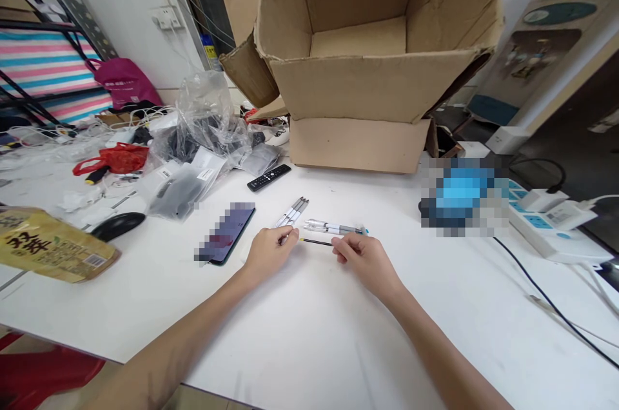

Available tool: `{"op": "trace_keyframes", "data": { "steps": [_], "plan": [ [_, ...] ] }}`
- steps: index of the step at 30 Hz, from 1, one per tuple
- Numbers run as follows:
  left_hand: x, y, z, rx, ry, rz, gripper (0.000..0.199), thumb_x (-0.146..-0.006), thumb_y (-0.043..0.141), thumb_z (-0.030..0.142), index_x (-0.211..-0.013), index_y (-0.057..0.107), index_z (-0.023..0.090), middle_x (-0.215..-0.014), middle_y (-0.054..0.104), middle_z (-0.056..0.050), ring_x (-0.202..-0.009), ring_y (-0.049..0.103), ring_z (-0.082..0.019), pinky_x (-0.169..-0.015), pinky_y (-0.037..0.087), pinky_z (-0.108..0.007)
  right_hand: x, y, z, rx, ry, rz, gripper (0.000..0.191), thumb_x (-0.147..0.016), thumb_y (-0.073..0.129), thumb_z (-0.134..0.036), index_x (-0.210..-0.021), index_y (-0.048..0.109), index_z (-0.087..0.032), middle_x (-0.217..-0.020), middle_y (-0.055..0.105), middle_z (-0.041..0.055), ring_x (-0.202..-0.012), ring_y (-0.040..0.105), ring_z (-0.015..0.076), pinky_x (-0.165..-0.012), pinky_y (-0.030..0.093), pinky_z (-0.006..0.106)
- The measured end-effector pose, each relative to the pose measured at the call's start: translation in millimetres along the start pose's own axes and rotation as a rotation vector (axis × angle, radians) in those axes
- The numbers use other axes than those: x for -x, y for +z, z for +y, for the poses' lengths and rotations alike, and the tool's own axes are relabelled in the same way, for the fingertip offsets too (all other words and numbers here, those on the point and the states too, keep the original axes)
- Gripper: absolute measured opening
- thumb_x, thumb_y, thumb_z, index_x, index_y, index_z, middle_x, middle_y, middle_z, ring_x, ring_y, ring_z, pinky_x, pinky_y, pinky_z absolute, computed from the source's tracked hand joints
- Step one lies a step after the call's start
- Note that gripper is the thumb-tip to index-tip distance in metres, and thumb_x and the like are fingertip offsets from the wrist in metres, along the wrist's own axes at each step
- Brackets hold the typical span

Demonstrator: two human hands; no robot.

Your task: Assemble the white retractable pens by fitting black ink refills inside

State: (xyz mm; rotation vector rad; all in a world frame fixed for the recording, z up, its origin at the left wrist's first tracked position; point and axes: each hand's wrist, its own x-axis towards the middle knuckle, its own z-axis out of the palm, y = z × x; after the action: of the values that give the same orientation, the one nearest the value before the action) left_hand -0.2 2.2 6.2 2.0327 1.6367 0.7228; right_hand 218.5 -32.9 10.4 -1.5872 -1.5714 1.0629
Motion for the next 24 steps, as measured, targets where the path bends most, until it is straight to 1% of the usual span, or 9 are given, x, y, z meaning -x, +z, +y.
{"op": "trace_keyframes", "data": {
  "steps": [2,3,7,9,11,14,16,21,24],
  "plan": [
    [0.1,0.6,0.1,0.001,-0.001,-0.004,0.041,-0.088,0.038,0.043,-0.054,0.033,0.02,-0.046,0.032,0.005,-0.048,0.031,-0.011,-0.053,0.02,-0.025,0.1,0.1,-0.2,0.02,0.013,-0.007,0.047,-0.088,0.048,-0.059,-0.064,0.061,-0.02,-0.062,0.06,0.001,-0.06,0.052,0.0153,-0.059,0.039,0.029],
    [0.0,0.9,0.0,0.001,-0.001,-0.004,0.041,-0.088,0.038,0.043,-0.054,0.033,0.02,-0.046,0.033,0.005,-0.048,0.031,-0.011,-0.053,0.02,-0.025,-0.3,0.1,-0.1,0.024,0.004,-0.004,0.046,-0.088,0.049,-0.059,-0.064,0.061,-0.02,-0.063,0.06,0.0009,-0.06,0.051,0.0151,-0.059,0.039,0.028],
    [-0.8,1.6,-1.2,-0.004,-0.001,-0.001,0.042,-0.088,0.038,0.044,-0.054,0.033,0.02,-0.046,0.033,0.005,-0.047,0.031,-0.012,-0.052,0.021,-0.026,-2.7,-0.9,1.1,-0.029,-0.073,0.015,0.028,-0.081,0.064,-0.05,-0.077,0.064,-0.022,-0.08,0.066,0.0008,-0.075,0.057,0.0171,-0.07,0.043,0.028],
    [-1.1,1.8,-1.6,-0.006,-0.003,-0.003,0.041,-0.088,0.039,0.044,-0.055,0.034,0.02,-0.046,0.034,0.005,-0.048,0.031,-0.012,-0.052,0.021,-0.026,-3.0,-1.4,1.2,-0.051,-0.079,0.021,0.025,-0.079,0.066,-0.048,-0.082,0.065,-0.023,-0.083,0.066,0.0006,-0.079,0.058,0.0174,-0.072,0.044,0.028],
    [-0.9,1.9,-1.6,-0.008,-0.007,-0.003,0.041,-0.088,0.039,0.044,-0.055,0.034,0.02,-0.046,0.034,0.005,-0.048,0.032,-0.011,-0.052,0.021,-0.025,-2.2,-1.3,0.6,-0.029,-0.057,0.026,0.027,-0.081,0.063,-0.05,-0.08,0.065,-0.022,-0.079,0.065,0.0003,-0.074,0.057,0.0166,-0.068,0.043,0.028],
    [-0.2,1.6,-1.0,-0.006,-0.004,-0.005,0.042,-0.089,0.039,0.044,-0.055,0.035,0.02,-0.046,0.034,0.005,-0.048,0.032,-0.011,-0.052,0.021,-0.025,-0.5,-0.5,-0.1,0.027,-0.016,0.015,0.041,-0.087,0.053,-0.056,-0.068,0.062,-0.021,-0.066,0.061,0.0,-0.063,0.051,0.0149,-0.06,0.04,0.027],
    [0.4,1.0,-0.3,-0.005,0.006,-0.011,0.042,-0.089,0.039,0.044,-0.055,0.036,0.02,-0.046,0.035,0.005,-0.048,0.032,-0.011,-0.053,0.021,-0.025,-0.4,0.1,0.6,0.042,-0.02,0.015,0.045,-0.088,0.05,-0.058,-0.065,0.061,-0.021,-0.064,0.059,0.0001,-0.06,0.05,0.0147,-0.058,0.039,0.027],
    [0.5,-0.6,0.8,-0.027,0.008,-0.024,0.043,-0.09,0.038,0.044,-0.055,0.041,0.02,-0.048,0.037,0.004,-0.049,0.033,-0.011,-0.052,0.021,-0.026,-3.3,0.6,3.9,-0.035,-0.109,0.038,0.032,-0.081,0.063,-0.054,-0.082,0.066,-0.022,-0.082,0.067,0.003,-0.077,0.06,0.0197,-0.07,0.046,0.03],
    [0.3,-0.7,1.1,-0.022,0.008,-0.026,0.043,-0.09,0.038,0.044,-0.055,0.041,0.02,-0.048,0.037,0.004,-0.049,0.033,-0.011,-0.052,0.021,-0.025,-2.8,0.7,2.9,-0.029,-0.102,0.044,0.034,-0.081,0.061,-0.055,-0.081,0.066,-0.022,-0.081,0.067,0.0035,-0.076,0.06,0.0202,-0.069,0.047,0.031]
  ]
}}
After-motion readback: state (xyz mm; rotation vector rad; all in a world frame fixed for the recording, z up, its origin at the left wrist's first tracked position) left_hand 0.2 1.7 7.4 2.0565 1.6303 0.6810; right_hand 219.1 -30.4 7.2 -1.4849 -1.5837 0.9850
